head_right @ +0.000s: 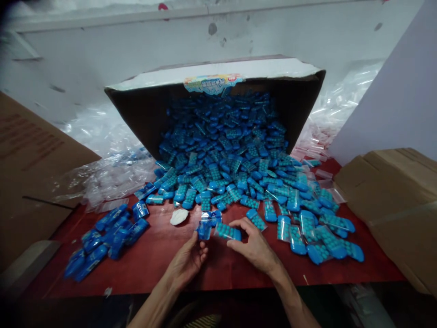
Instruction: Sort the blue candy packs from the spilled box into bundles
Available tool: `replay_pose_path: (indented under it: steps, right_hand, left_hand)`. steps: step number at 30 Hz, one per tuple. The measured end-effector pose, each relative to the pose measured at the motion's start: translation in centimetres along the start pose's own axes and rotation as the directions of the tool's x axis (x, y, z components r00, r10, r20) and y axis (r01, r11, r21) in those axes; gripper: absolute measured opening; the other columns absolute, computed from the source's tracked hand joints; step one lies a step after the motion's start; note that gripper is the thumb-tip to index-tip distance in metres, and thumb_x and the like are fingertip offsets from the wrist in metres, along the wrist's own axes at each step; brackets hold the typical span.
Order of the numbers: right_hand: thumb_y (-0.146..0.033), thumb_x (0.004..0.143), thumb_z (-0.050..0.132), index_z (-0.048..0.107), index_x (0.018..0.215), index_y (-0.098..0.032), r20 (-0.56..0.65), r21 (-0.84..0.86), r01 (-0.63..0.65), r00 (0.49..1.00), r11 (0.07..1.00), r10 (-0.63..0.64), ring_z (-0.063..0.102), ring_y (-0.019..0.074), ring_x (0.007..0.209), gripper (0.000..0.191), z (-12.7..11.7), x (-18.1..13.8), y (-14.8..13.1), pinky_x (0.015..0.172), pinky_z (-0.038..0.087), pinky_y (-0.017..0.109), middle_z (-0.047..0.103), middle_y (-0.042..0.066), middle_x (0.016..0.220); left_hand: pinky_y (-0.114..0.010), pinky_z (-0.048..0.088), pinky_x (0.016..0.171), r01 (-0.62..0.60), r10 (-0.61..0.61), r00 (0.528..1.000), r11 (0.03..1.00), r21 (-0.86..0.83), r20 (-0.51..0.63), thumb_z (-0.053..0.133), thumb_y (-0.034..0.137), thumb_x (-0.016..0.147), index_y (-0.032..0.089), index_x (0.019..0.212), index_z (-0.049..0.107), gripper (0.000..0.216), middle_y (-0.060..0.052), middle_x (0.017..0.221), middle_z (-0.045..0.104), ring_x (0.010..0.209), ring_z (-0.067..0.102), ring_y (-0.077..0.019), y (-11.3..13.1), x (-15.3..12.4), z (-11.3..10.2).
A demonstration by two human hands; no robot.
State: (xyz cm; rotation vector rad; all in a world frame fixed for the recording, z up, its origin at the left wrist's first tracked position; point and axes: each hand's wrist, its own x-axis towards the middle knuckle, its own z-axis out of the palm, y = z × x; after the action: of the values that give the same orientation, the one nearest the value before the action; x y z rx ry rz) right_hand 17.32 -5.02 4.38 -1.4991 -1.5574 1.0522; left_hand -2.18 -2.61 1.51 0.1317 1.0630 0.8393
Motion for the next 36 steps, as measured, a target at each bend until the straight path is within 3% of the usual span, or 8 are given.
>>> replay_pose_path:
  steps: [4,15,20,24,29,32,36]
  right_hand:
    - [-0.019,0.065,0.060,0.056,0.094,-0.024,0.031,-0.023,0.080,0.996,0.997,-0.079,0.050,0.0167,0.088,0.030,-0.3,-0.4,-1.4,0.080,0.039,0.028,0.053,0.000,0.093]
    - [-0.015,0.070,0.054,0.052,0.100,-0.023,0.033,-0.227,0.128,0.992,0.965,-0.124,0.050,0.0165,0.082,0.031,0.6,-1.1,-2.3,0.077,0.041,0.030,0.047,0.002,0.089]
    - [-0.017,0.071,0.054,0.051,0.101,-0.023,0.013,-0.237,0.148,0.989,0.960,-0.149,0.050,0.0172,0.084,0.030,0.8,-1.0,-2.5,0.077,0.043,0.030,0.047,0.003,0.092]
    - [-0.019,0.073,0.053,0.049,0.101,-0.021,-0.045,-0.231,0.137,0.987,0.963,-0.151,0.052,0.0175,0.082,0.028,2.3,-1.1,-1.7,0.073,0.045,0.029,0.047,0.004,0.089]
    - [-0.019,0.078,0.045,0.047,0.109,-0.020,-0.138,-0.330,0.166,0.965,0.929,-0.221,0.053,0.0210,0.084,0.031,5.1,-1.8,0.0,0.067,0.047,0.032,0.045,0.009,0.096]
    - [-0.021,0.077,0.050,0.049,0.109,-0.021,-0.131,-0.179,0.169,0.972,0.969,-0.194,0.052,0.0209,0.088,0.032,5.3,-1.8,-0.1,0.072,0.046,0.033,0.047,0.008,0.096]
    - [-0.022,0.076,0.052,0.056,0.099,-0.022,0.048,0.285,0.075,0.995,0.956,-0.092,0.052,0.0161,0.087,0.024,3.9,-1.1,-0.6,0.078,0.043,0.029,0.054,0.003,0.093]
  left_hand:
    - [-0.016,0.043,0.042,-0.017,0.017,1.000,1.000,0.015,0.025,0.056,0.028,0.073,0.014,0.067,0.050,0.016,0.001,0.049,0.056,0.044,0.055,-0.0087,-0.1,0.0,0.0]
    - [-0.018,0.046,0.046,-0.052,0.048,0.994,0.998,0.042,0.103,0.057,0.026,0.073,0.014,0.067,0.050,0.015,0.000,0.051,0.058,0.048,0.058,-0.0105,-0.4,0.1,-0.7]
    - [-0.021,0.048,0.051,-0.124,0.101,0.978,0.985,0.121,0.182,0.060,0.025,0.070,0.013,0.076,0.054,0.015,-0.004,0.067,0.064,0.058,0.062,-0.0138,-0.2,-0.1,-0.3]
    - [-0.023,0.048,0.052,-0.142,0.121,0.979,0.982,0.125,0.163,0.060,0.025,0.069,0.015,0.081,0.055,0.016,-0.004,0.072,0.066,0.059,0.062,-0.0146,-0.2,-0.3,0.3]
    - [-0.028,0.049,0.065,-0.031,0.031,0.987,1.000,0.001,0.158,0.057,0.030,0.072,0.014,0.086,0.058,0.021,-0.007,0.084,0.066,0.075,0.062,-0.0182,-0.6,-0.5,0.9]
    - [-0.027,0.049,0.062,-0.042,0.041,0.992,0.999,0.007,0.118,0.058,0.027,0.072,0.013,0.081,0.058,0.016,-0.006,0.077,0.066,0.069,0.062,-0.0166,-0.4,-0.6,1.0]
    - [-0.029,0.049,0.065,-0.029,0.024,0.989,0.999,0.036,0.144,0.058,0.022,0.072,0.012,0.075,0.058,0.011,-0.005,0.071,0.066,0.068,0.061,-0.0156,0.5,-0.8,0.8]
